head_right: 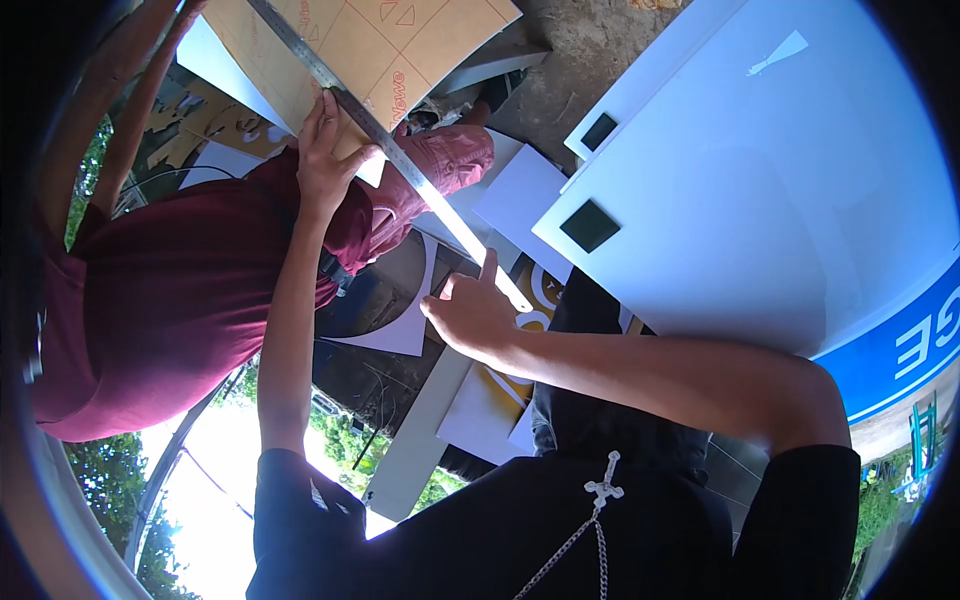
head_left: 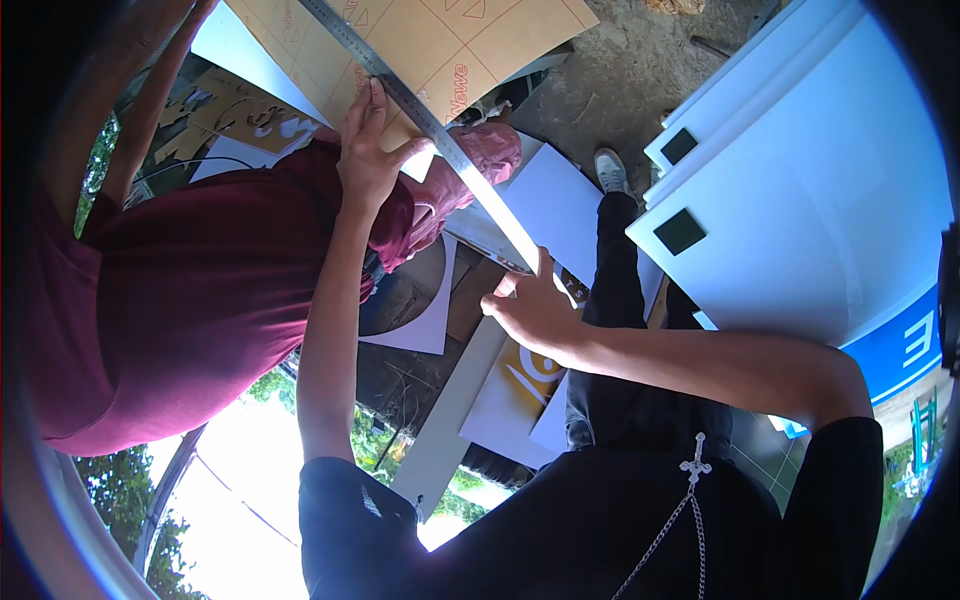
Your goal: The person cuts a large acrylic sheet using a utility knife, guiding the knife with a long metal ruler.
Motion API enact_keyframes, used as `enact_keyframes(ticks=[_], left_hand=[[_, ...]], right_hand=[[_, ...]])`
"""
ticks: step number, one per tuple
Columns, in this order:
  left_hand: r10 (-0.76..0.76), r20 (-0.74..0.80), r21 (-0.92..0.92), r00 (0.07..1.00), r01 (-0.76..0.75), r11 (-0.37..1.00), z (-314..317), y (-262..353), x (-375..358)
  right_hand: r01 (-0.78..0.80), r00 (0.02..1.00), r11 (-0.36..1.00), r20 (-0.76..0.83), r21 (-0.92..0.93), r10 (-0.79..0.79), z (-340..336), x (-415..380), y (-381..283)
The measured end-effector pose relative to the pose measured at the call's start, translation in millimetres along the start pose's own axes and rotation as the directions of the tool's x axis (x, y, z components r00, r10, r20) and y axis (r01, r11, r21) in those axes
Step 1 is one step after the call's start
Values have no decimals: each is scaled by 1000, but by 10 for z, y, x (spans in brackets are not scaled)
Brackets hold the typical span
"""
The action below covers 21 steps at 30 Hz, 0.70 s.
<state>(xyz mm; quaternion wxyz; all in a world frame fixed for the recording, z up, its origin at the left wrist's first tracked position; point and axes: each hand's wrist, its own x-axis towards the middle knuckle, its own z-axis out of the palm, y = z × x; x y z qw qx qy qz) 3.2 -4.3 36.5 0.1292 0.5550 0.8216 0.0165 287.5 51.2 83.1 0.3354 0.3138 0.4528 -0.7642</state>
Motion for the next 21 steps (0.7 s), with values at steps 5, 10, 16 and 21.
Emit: enact_keyframes(ticks=[5,10,16,21], left_hand=[[-1,1,5,1000,1,1000,-4,3,3],[-11,6,8,1000,11,1000,-4,1,3],[-15,8,5,1000,15,1000,0,-1,12],[-53,22,-5,998,53,999,-17,27,10]], right_hand=[[25,1000,999,-17,-31,-26,-19,-64,-48],[18,1000,1000,-12,-24,-18,-15,-50,-51],[3,999,999,41,-39,-2,-82,-68,-107],[-54,998,997,-17,49,54,0,-5,-44]])
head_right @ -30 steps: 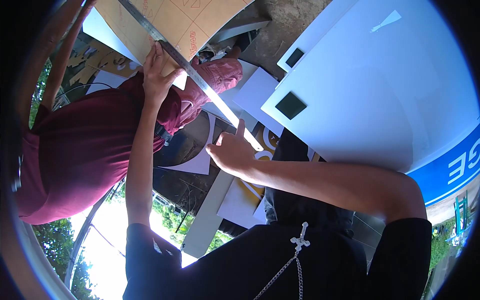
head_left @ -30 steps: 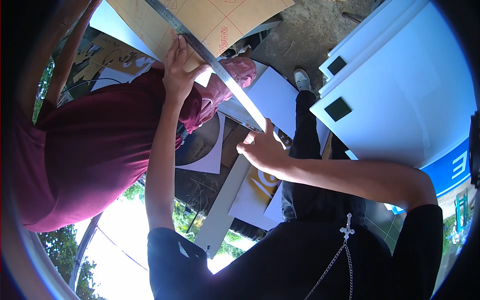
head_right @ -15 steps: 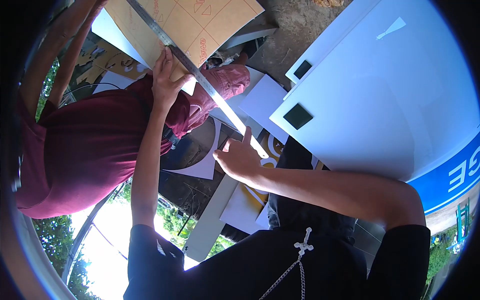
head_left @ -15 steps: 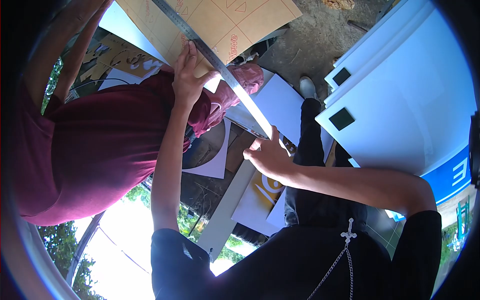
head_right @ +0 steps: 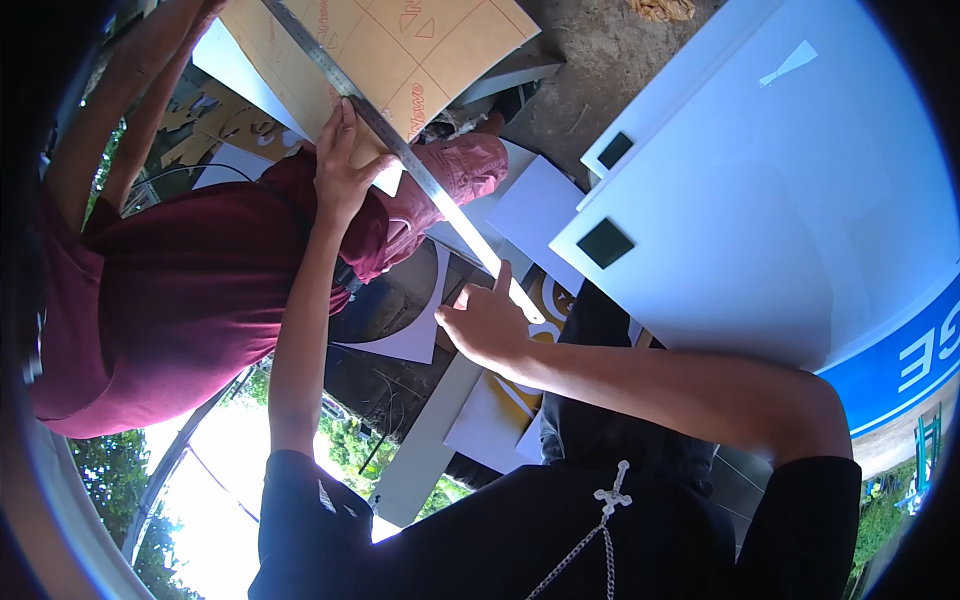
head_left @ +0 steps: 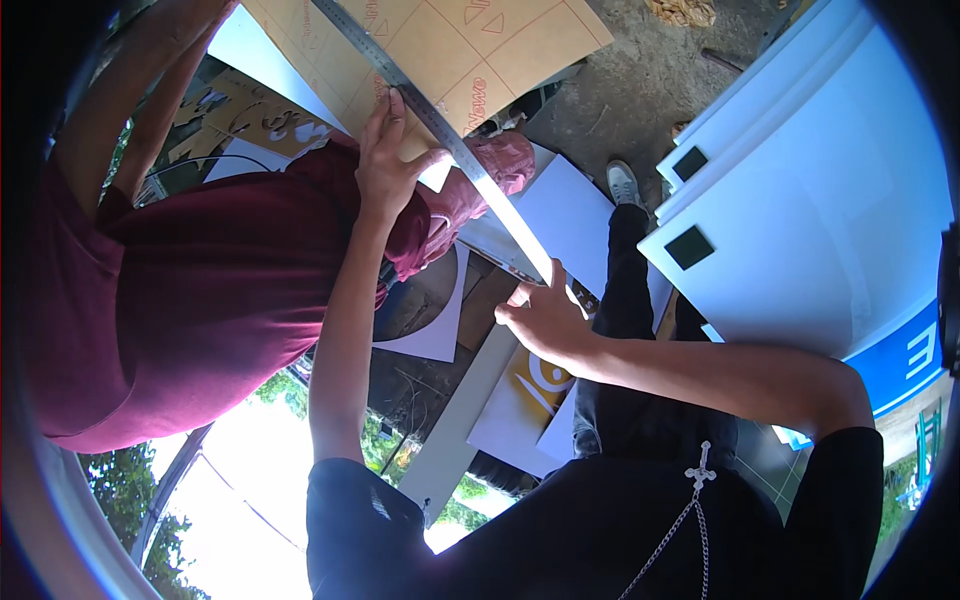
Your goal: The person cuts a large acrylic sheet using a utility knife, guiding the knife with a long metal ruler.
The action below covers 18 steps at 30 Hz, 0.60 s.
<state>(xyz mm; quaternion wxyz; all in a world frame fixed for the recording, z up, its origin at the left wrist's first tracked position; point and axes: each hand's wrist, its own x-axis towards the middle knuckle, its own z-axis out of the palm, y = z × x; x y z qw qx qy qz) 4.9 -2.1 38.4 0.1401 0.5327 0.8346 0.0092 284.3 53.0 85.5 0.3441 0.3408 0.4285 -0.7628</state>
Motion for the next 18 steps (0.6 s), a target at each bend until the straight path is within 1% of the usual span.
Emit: enact_keyframes(ticks=[4,6,9,12,15,18], left_hand=[[22,-11,12,1000,-22,1000,-8,-8,-2],[23,-10,36,1000,-23,999,-8,7,-9],[24,-18,14,1000,-24,1000,-9,20,-12],[5,-9,-6,1000,-6,1000,-7,18,-15],[22,-14,-17,1000,-23,1000,-11,7,-8],[4,-1,-10,1000,-4,1000,-11,13,-11]], right_hand=[[7,999,999,41,-33,-5,-15,11,5],[-6,1000,1000,25,-18,6,-11,-4,15],[-27,999,1000,37,-11,28,-23,-21,13],[41,999,997,0,-67,-42,8,1,65],[66,998,994,-5,-91,-67,42,35,80],[28,1000,996,7,-79,-28,-7,-17,31]])
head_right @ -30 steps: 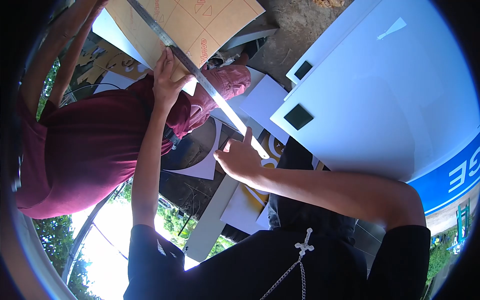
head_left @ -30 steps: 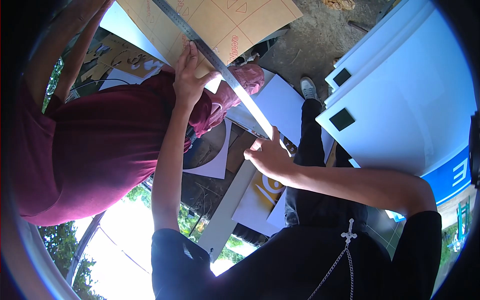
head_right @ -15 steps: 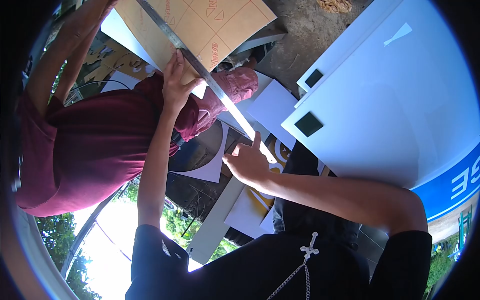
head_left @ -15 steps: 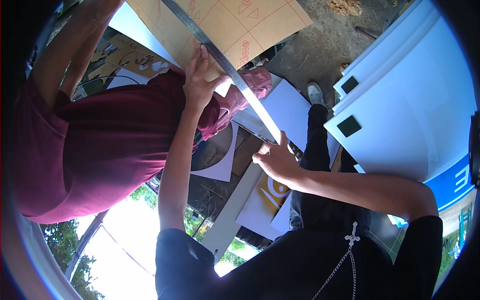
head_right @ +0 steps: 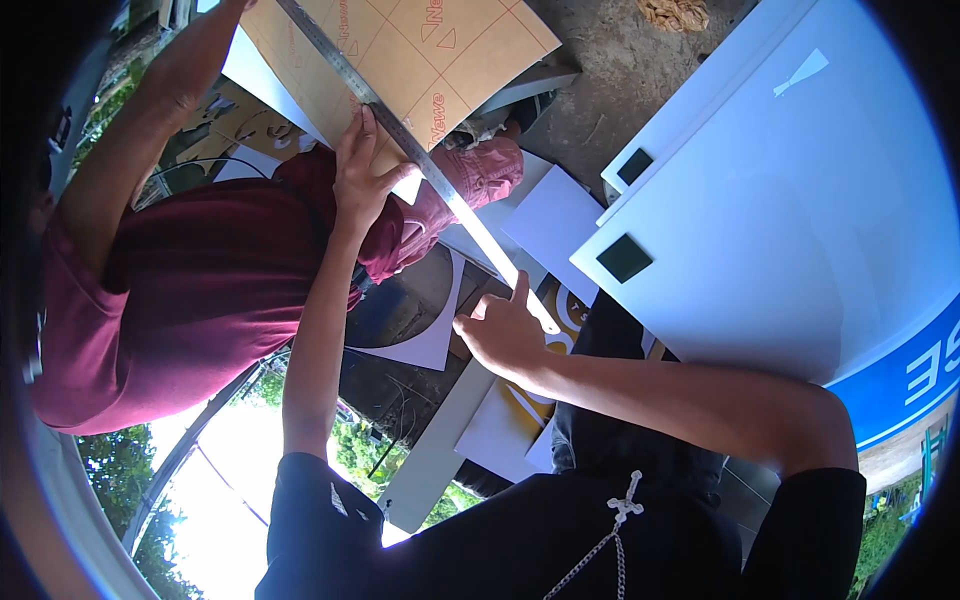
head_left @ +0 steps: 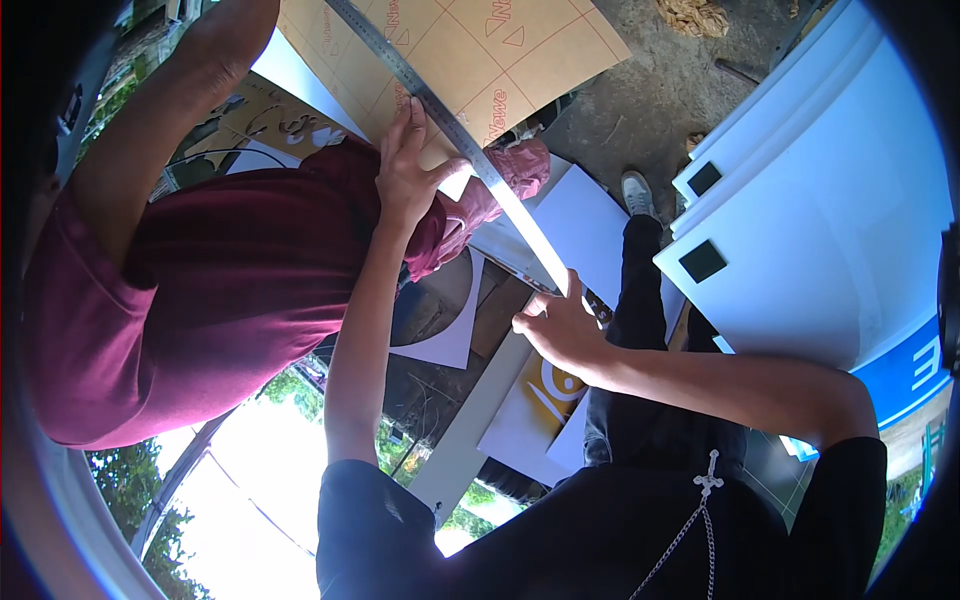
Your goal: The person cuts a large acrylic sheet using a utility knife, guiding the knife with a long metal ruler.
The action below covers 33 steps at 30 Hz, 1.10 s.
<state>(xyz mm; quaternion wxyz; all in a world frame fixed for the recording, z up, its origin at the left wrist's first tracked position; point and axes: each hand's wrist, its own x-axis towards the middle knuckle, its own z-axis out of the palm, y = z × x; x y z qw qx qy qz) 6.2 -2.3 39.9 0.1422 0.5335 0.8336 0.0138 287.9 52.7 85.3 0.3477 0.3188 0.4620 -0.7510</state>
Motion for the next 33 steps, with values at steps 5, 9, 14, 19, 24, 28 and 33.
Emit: enact_keyframes(ticks=[5,9,14,19,24,28,33], left_hand=[[0,-7,7,1000,0,1000,-7,15,11],[11,-11,0,1000,-11,1000,4,-2,12],[4,-3,11,1000,-4,1000,-4,11,6],[0,1,5,1000,0,1000,9,-1,1],[32,-6,-11,999,-32,999,10,-36,8],[44,-1,73,999,-44,996,11,-75,-13],[-198,232,142,952,169,975,-58,1,442]], right_hand=[[15,1000,1000,1,4,-15,-1,4,0],[40,999,999,19,0,-40,9,37,19],[27,1000,999,8,39,-28,-2,1,8],[55,998,998,-3,-13,-55,3,-1,-1],[64,998,998,-9,6,-64,2,-2,-1],[47,998,999,29,-15,-47,-20,-9,-3],[16,1000,1000,1,16,-16,3,-1,1]])
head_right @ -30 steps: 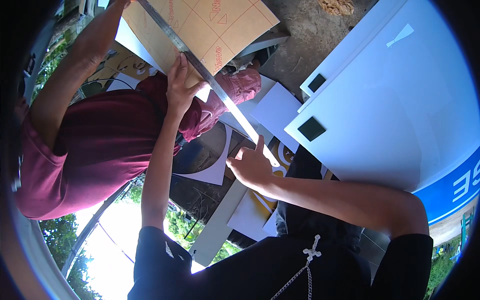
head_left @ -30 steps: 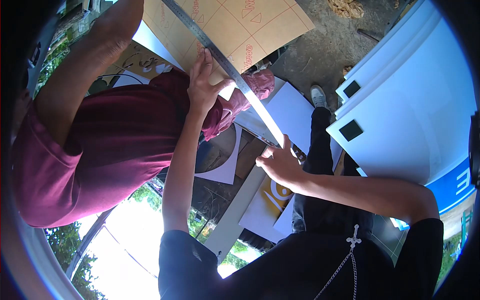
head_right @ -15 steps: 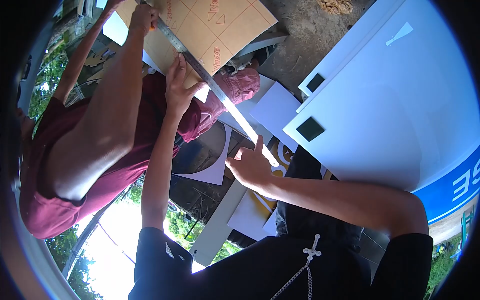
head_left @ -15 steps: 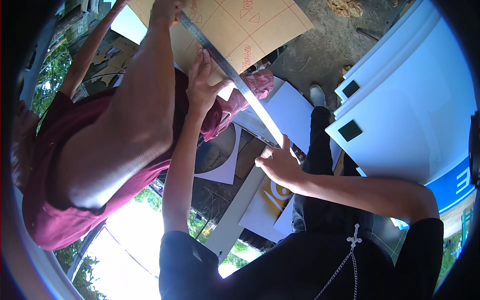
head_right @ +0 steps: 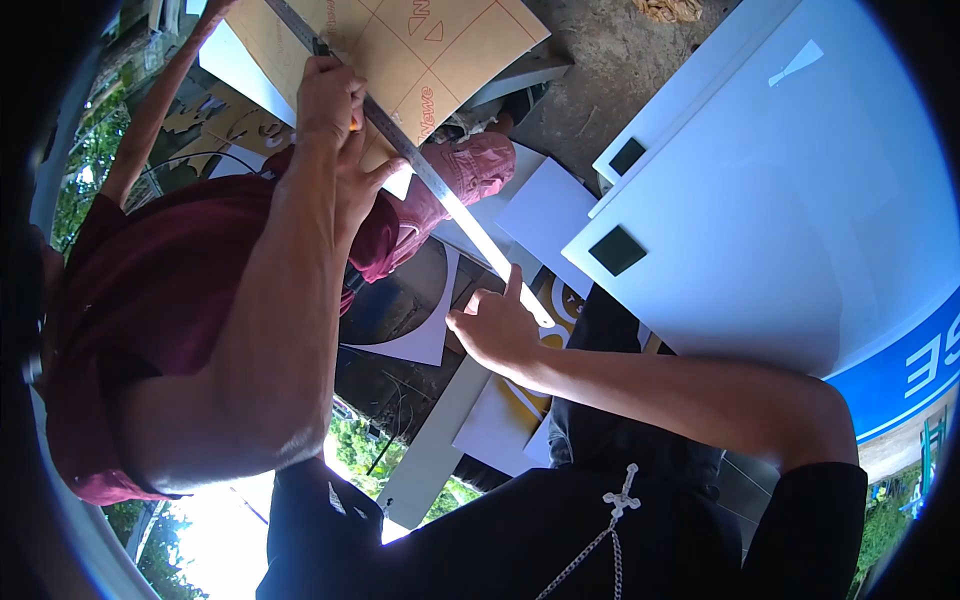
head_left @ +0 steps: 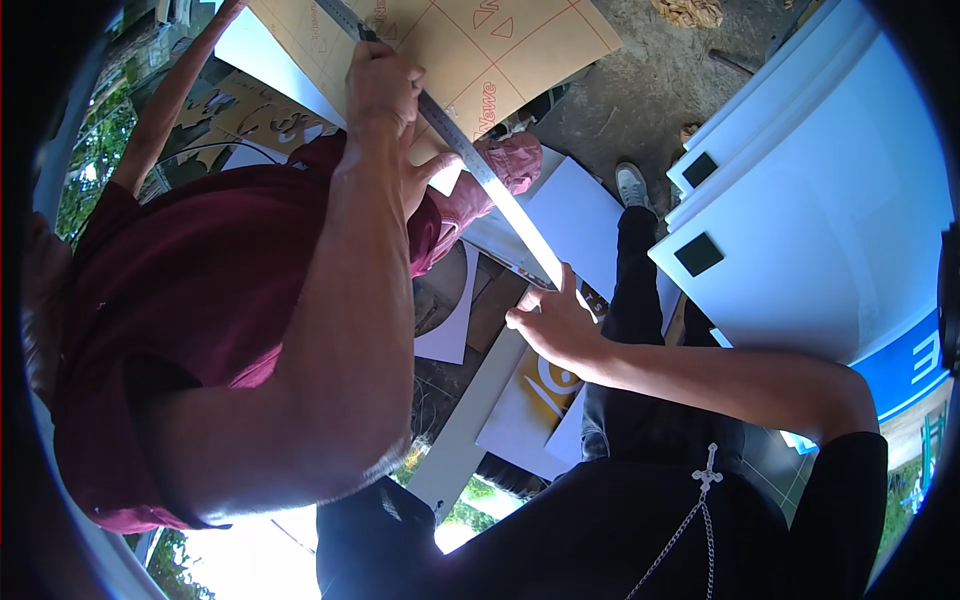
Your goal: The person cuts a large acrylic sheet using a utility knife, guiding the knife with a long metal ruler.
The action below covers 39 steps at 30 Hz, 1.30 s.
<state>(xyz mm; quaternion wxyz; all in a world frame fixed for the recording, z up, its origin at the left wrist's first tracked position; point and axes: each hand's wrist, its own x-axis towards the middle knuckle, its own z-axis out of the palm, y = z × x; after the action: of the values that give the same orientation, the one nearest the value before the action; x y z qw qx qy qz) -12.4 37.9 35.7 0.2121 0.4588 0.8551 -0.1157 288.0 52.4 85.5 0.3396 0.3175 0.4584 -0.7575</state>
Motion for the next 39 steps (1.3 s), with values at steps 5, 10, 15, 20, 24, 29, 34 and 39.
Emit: enact_keyframes(ticks=[5,10,15,20,24,29,34,39], left_hand=[[-220,96,-277,971,238,931,-21,363,115],[-110,-160,-364,981,45,930,134,365,-293],[36,-230,-224,972,-89,971,175,104,-401],[97,-256,-185,962,-147,972,197,1,-384],[116,-263,-172,958,-164,971,204,-42,-390],[129,-272,-164,954,-178,970,203,-80,-406],[209,-286,-102,935,-246,964,204,-67,-382],[197,-261,-85,945,-226,971,180,-89,-378]], right_hand=[[9,999,1000,37,-20,-8,-18,20,-5],[-9,1000,1000,20,9,9,-15,46,-32],[-30,999,1000,18,-5,30,9,4,22],[-19,1000,1000,9,-5,19,14,20,17],[-24,1000,1000,2,-8,24,21,16,20],[125,991,979,59,-159,-117,159,169,191],[218,975,964,-6,-149,-222,86,86,154],[36,999,999,-14,-24,-36,11,-19,29]])
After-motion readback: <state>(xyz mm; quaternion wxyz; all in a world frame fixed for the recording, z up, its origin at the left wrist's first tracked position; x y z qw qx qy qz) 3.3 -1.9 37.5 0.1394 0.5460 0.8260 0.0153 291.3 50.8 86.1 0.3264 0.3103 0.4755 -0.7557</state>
